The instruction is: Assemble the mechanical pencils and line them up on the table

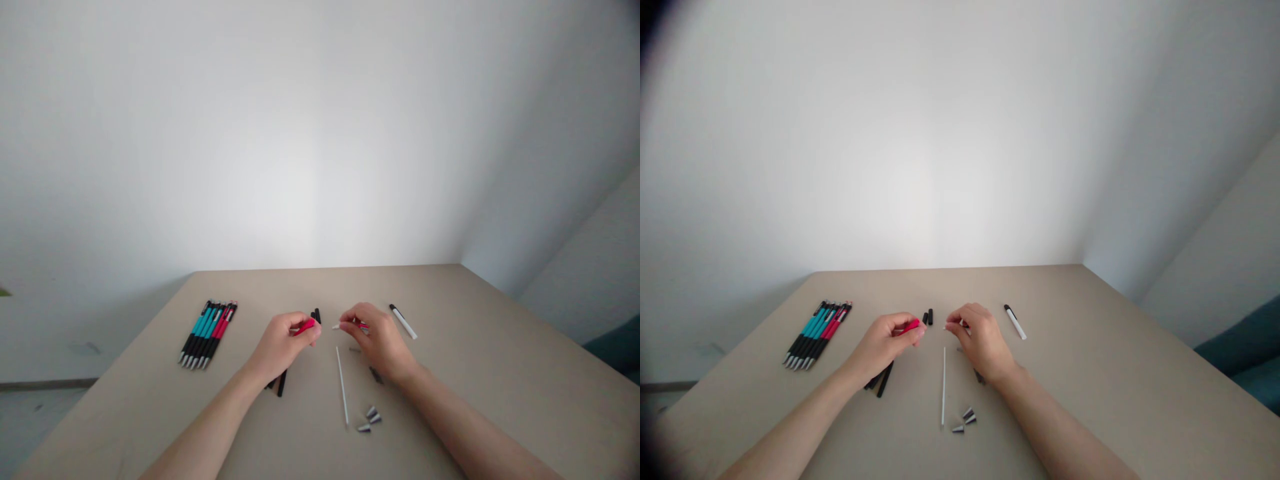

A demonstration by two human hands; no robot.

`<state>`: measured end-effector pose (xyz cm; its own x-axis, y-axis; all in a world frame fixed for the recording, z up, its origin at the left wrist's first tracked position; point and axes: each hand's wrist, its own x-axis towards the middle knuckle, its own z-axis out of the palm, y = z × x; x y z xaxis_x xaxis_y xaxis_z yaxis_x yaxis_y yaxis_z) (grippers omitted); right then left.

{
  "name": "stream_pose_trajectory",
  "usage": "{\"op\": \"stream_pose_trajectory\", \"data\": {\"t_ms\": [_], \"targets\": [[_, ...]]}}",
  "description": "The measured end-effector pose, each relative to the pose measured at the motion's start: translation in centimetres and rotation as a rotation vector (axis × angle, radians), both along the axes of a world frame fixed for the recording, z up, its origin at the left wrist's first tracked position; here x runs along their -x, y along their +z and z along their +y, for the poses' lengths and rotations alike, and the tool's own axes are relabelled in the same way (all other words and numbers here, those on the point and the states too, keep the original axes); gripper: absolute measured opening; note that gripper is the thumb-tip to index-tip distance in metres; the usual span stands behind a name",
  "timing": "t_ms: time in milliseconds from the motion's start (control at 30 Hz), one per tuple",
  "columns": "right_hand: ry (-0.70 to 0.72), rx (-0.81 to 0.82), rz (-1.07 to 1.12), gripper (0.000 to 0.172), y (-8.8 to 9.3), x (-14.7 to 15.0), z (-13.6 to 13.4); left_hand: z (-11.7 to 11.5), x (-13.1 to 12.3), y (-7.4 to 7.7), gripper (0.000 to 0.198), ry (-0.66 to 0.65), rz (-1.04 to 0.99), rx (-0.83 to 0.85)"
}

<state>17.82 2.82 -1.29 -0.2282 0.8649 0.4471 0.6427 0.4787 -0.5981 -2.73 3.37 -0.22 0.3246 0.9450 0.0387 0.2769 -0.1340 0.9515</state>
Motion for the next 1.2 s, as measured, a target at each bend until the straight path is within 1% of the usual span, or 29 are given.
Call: {"op": "stream_pose_trajectory", "data": {"t_ms": [100,167,333,400,467,533,600,667,833,1033,1200], "targets": [[0.133,-0.03,0.048,0.011,0.4,1.0,-0.8,-0.2,-0.3,0.0,0.026,-0.06,0.061,-0.052],[0.186,-0.017,0.068,0.012,0.4,1.5,-1.2,-0.3,-0.4,-0.1,0.023,-0.088,0.062,-0.054],[0.228,0.051,0.09,0.01,0.6,1.7,-1.6,-0.2,-0.6,-0.5,0.018,-0.079,0.058,-0.036],[0.233,0.046,0.08,0.012,0.6,1.4,-1.6,-0.2,-0.6,-0.5,0.016,-0.086,0.046,-0.029],[0.183,0.007,0.056,0.015,0.5,0.9,-1.2,-0.2,-0.6,-0.5,0.014,-0.091,0.012,-0.013],[0.054,-0.035,0.024,0.018,0.1,0.4,-0.6,-0.2,-0.6,-0.5,0.013,-0.081,-0.03,0.009],[-0.078,-0.032,-0.032,0.021,-0.4,-0.2,0.2,-0.2,-0.6,-0.4,0.014,-0.067,-0.065,0.029],[-0.136,0.009,-0.112,0.021,-1.0,-0.6,0.8,-0.2,-0.5,-0.4,0.016,-0.054,-0.085,0.034],[-0.151,0.121,-0.226,0.019,-1.6,-1.0,1.1,0.1,-0.5,-0.3,0.017,0.001,-0.052,0.008],[-0.134,0.137,-0.235,0.011,-1.7,-1.0,1.3,0.3,-0.3,-0.5,0.019,0.037,-0.008,-0.048],[-0.123,0.135,-0.233,0.011,-1.8,-1.0,1.3,0.3,-0.3,-0.6,0.018,0.034,-0.013,-0.022]]}}
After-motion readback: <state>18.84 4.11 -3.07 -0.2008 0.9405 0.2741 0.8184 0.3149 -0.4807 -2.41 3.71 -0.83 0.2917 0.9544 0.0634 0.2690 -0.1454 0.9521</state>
